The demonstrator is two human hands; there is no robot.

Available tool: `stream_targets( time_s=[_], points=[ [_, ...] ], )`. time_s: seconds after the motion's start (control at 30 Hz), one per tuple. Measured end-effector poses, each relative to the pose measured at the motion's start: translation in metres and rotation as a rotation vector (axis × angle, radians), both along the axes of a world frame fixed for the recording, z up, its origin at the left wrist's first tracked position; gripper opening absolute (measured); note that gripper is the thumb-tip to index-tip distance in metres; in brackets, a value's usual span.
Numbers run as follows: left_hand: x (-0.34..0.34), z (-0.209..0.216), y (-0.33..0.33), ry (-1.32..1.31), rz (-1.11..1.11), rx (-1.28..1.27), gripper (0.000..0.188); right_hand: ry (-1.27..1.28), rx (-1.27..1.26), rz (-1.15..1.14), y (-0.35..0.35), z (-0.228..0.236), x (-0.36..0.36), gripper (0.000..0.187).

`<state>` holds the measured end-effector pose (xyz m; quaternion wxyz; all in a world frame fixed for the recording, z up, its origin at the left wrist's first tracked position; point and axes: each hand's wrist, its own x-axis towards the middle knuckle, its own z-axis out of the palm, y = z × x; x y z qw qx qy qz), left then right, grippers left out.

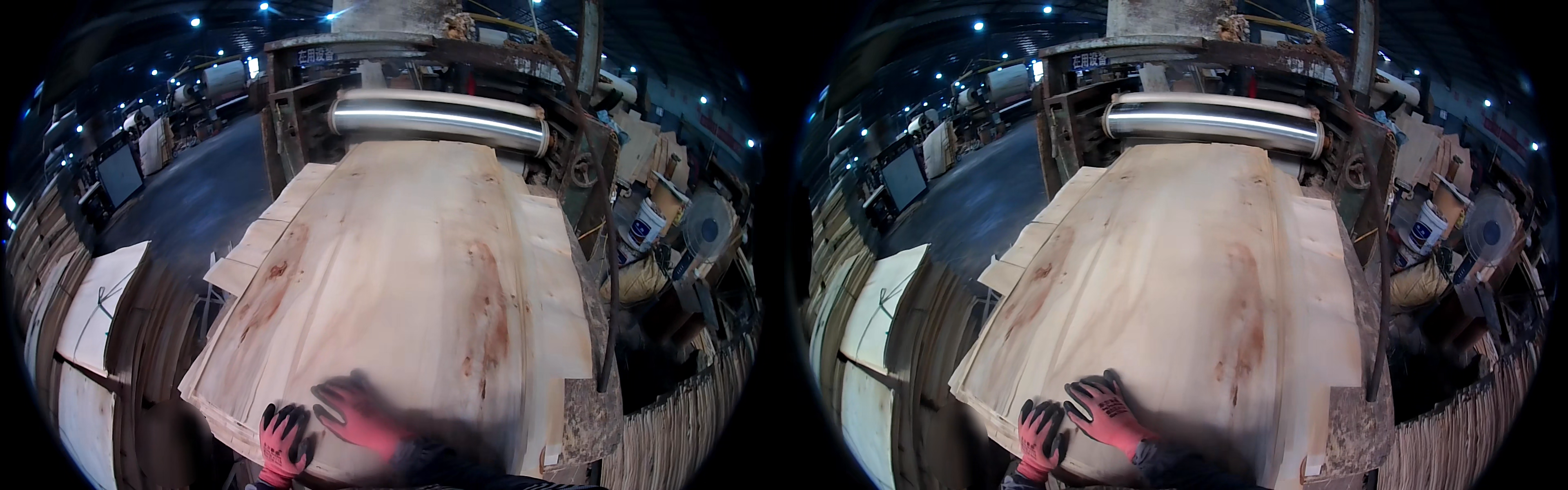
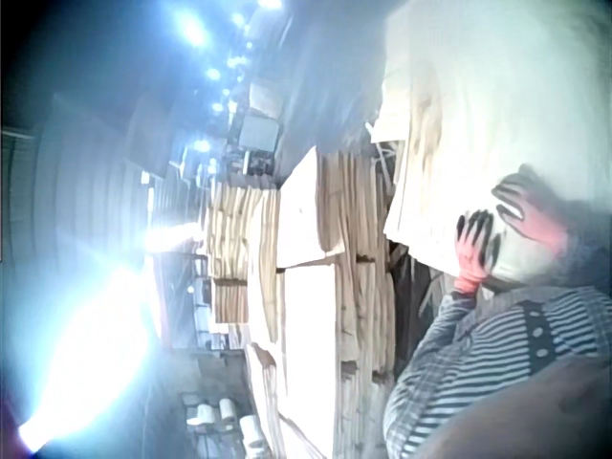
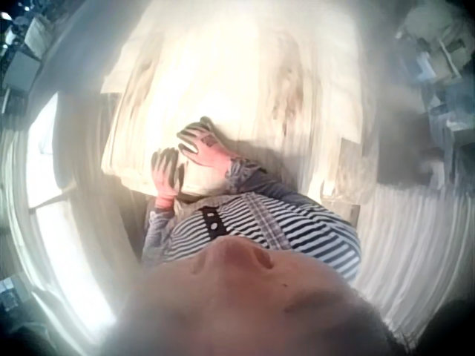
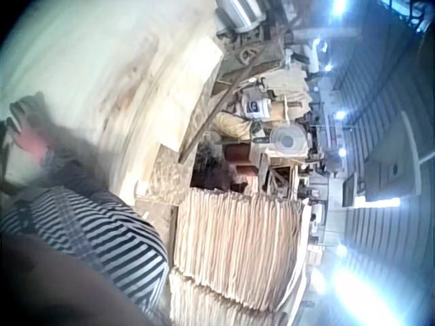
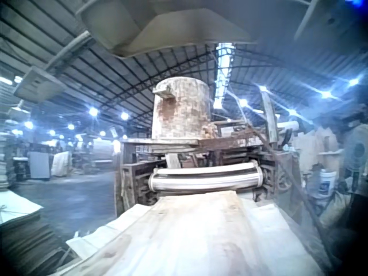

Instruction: The person repeatedly picks up large thin wood sheets from a stack, feeds them into a roller press, and then stacks the processed sheets on a separate pile. The person wears pink gloves and handles the sheets by hand throughout the process.

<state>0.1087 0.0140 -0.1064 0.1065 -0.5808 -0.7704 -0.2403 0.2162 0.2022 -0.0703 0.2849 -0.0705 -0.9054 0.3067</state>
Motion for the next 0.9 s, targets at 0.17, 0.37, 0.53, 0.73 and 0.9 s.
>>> stream_targets(
  time_s=[0.17, 0.37, 0.53, 0.73, 0.9],
  points=[
    [0.005, 0.009, -0.002, -0.072, 0.012, -0.060, 0.055, -0.084, -0.065, 0.030, -0.003, -0.006, 0.000, 0.043],
    [-0.003, 0.019, 0.001, 0.002, -0.058, -0.257, 0.066, -0.061, -0.024, 0.052, 0.001, 0.013, 0.002, 0.059],
    [-0.006, 0.024, 0.008, 0.081, -0.058, -0.275, 0.069, -0.018, 0.005, 0.061, 0.001, 0.020, 0.001, 0.066],
    [-0.006, 0.002, 0.004, -0.019, -0.009, -0.169, 0.070, -0.100, -0.004, 0.136, 0.002, 0.001, 0.001, 0.056],
    [-0.009, 0.001, 0.005, -0.030, -0.010, -0.094, 0.070, -0.091, -0.020, 0.135, -0.001, -0.012, -0.003, 0.048]
  ],
)
